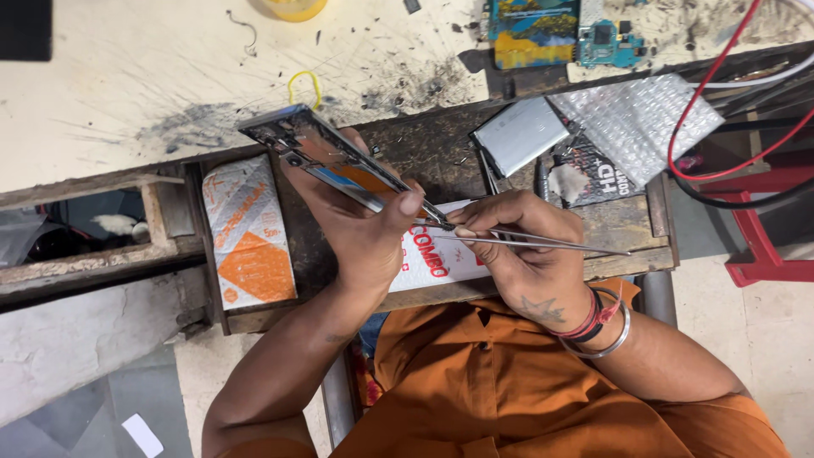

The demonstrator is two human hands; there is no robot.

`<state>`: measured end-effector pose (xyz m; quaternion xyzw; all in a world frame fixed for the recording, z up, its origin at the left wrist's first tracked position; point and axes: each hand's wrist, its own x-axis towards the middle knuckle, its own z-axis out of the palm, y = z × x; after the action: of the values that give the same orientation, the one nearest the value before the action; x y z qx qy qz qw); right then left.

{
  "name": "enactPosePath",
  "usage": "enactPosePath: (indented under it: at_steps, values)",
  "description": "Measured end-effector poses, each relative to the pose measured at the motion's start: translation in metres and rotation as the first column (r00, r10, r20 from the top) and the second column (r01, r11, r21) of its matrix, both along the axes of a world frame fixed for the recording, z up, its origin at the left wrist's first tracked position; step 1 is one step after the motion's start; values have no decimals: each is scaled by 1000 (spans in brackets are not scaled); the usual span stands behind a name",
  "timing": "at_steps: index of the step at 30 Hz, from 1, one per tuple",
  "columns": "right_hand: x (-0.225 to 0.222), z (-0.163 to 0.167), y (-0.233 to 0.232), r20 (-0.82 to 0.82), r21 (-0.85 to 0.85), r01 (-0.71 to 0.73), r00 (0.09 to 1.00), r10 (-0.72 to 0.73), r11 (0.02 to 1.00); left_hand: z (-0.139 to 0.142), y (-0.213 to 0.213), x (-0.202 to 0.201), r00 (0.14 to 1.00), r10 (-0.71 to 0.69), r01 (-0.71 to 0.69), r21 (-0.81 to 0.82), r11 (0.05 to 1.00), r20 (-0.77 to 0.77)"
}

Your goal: The person uses a screwdriver and tweezers to remove screws and pry open a smartphone, then compares it with a replacement screen. They manipulate internal components and connectors while holding the device.

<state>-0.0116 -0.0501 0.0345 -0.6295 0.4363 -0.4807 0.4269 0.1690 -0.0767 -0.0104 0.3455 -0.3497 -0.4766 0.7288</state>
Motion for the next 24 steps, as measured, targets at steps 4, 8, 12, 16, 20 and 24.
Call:
enactPosePath:
  at_steps: [4,8,12,16,20,24]
  values:
    - [7,6,2,-8,-39,-30,1000,30,999,2,1,3,999,18,-18,-9,1000,33]
    - [10,7,5,-8,-60,-33,999,33,998,4,0,7,998,-46,48,-39,998,40]
    - [12,6,7,-43,-164,-19,999,12,986,6,1,8,997,-73,74,-64,995,17]
    - [13,7,8,-94,-215,-26,996,6,976,7,1,7,996,-85,82,-84,993,-39]
    - [14,5,6,-101,-330,-12,995,-23,944,7,-1,5,997,-65,61,-106,993,-38]
    - [12,2,11,-145,-491,-10,987,-70,871,10,-6,9,994,-67,56,-113,992,-92]
